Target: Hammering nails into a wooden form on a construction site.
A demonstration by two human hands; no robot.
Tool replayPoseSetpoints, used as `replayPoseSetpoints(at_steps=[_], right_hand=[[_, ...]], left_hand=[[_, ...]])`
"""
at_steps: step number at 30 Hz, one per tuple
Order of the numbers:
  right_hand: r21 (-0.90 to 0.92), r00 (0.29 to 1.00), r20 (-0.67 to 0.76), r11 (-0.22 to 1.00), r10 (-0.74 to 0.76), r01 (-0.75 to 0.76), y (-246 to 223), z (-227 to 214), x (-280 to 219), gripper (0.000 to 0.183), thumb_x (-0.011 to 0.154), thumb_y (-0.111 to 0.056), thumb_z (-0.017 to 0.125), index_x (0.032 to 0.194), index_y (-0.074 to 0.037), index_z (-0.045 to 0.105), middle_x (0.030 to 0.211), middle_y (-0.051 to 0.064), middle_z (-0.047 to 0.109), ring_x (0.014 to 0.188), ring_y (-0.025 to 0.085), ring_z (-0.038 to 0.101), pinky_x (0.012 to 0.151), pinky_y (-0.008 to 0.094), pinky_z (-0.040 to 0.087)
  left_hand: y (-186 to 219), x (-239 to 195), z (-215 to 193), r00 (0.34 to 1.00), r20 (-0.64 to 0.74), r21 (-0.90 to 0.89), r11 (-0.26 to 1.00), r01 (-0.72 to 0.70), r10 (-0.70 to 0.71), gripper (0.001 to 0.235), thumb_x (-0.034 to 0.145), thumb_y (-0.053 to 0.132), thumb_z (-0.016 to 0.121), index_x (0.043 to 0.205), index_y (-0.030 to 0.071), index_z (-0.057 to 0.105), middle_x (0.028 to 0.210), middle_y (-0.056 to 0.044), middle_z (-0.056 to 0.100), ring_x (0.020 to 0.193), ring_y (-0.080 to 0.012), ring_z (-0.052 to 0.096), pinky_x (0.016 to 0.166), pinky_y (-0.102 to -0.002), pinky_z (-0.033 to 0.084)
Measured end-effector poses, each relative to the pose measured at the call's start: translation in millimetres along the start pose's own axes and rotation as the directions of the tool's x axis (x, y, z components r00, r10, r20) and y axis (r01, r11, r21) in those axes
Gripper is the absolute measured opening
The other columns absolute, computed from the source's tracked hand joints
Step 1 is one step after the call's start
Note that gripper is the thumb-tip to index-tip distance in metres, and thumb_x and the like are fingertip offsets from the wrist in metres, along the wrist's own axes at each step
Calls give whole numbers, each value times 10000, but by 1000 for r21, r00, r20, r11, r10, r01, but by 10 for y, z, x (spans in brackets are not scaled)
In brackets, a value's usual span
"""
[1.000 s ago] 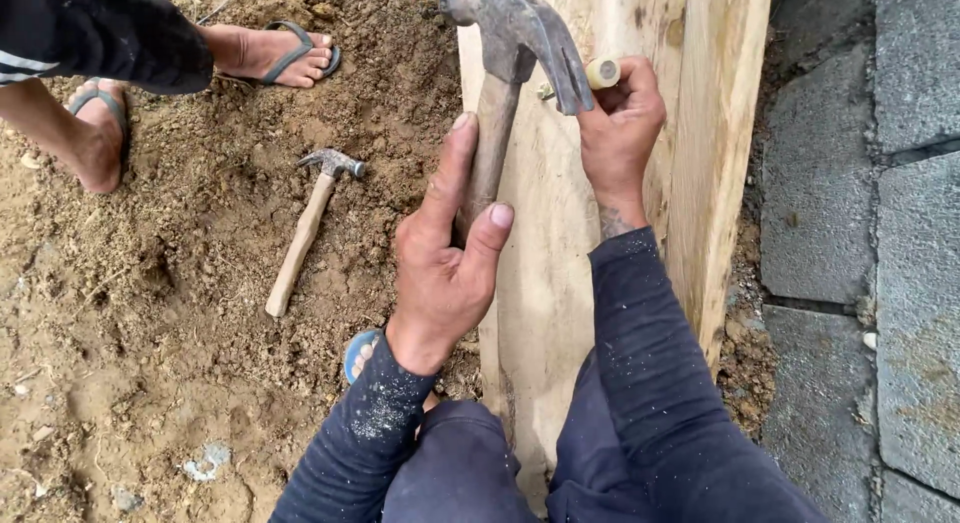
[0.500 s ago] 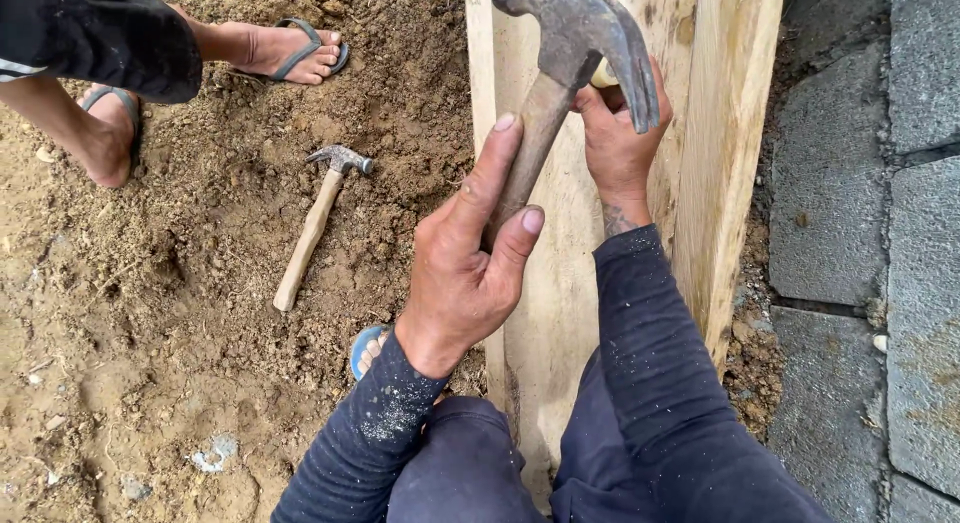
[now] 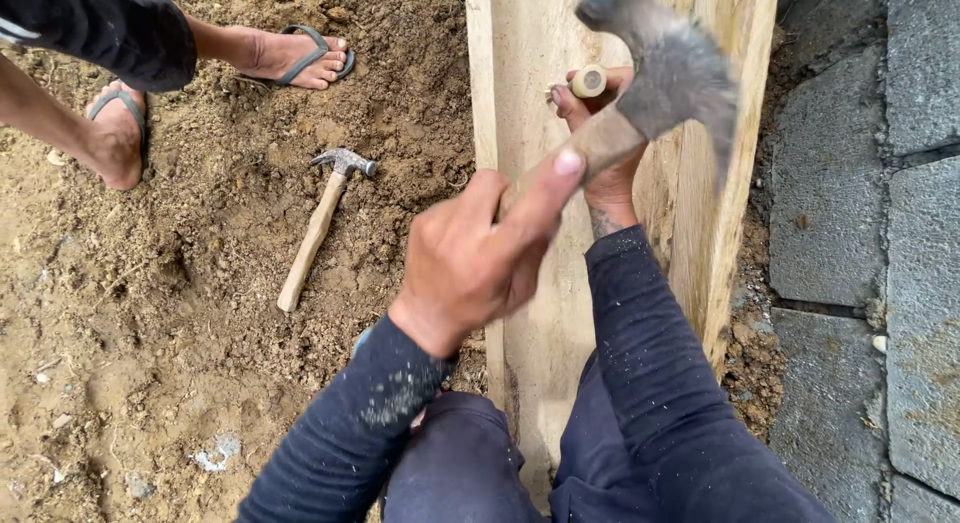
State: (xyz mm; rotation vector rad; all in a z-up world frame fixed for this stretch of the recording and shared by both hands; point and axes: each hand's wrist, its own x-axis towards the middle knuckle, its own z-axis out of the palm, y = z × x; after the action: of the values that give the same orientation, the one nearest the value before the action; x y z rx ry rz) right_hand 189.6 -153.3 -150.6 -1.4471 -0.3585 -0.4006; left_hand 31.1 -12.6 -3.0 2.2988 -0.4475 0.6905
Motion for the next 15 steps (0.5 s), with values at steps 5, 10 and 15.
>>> replayPoseSetpoints(at_steps=[5, 10, 15], right_hand=[[13, 1000, 26, 1000, -7, 6, 145, -39, -69, 245, 952, 59, 809, 1082, -27, 620, 1089, 74, 668, 1013, 159, 707, 924, 327, 662], [235, 985, 28, 956, 171, -173, 305, -68, -48, 285, 898, 87, 811, 1085, -18, 624, 1049, 51, 685, 970, 149, 694, 907, 324, 641], [-71, 996, 44, 994, 80, -77, 226, -28, -43, 241, 884, 63, 798, 1081, 5, 671, 983, 55, 694, 891, 134, 658, 820, 317, 580]], left_hand=[[11, 183, 24, 926, 299, 412, 907, 90, -228, 630, 1010, 169, 657, 1590, 210, 413, 693, -90, 551, 475, -238, 550, 416, -408, 471], [268, 202, -158, 996, -31, 75, 994, -82, 85, 611, 1128, 204, 593, 1644, 302, 282, 820, -123, 584, 606, -239, 598, 529, -398, 526], [-12, 149, -89, 913, 298, 355, 920, 166, -279, 654, 989, 170, 626, 1589, 254, 380, 762, -163, 624, 563, -324, 633, 502, -477, 519]])
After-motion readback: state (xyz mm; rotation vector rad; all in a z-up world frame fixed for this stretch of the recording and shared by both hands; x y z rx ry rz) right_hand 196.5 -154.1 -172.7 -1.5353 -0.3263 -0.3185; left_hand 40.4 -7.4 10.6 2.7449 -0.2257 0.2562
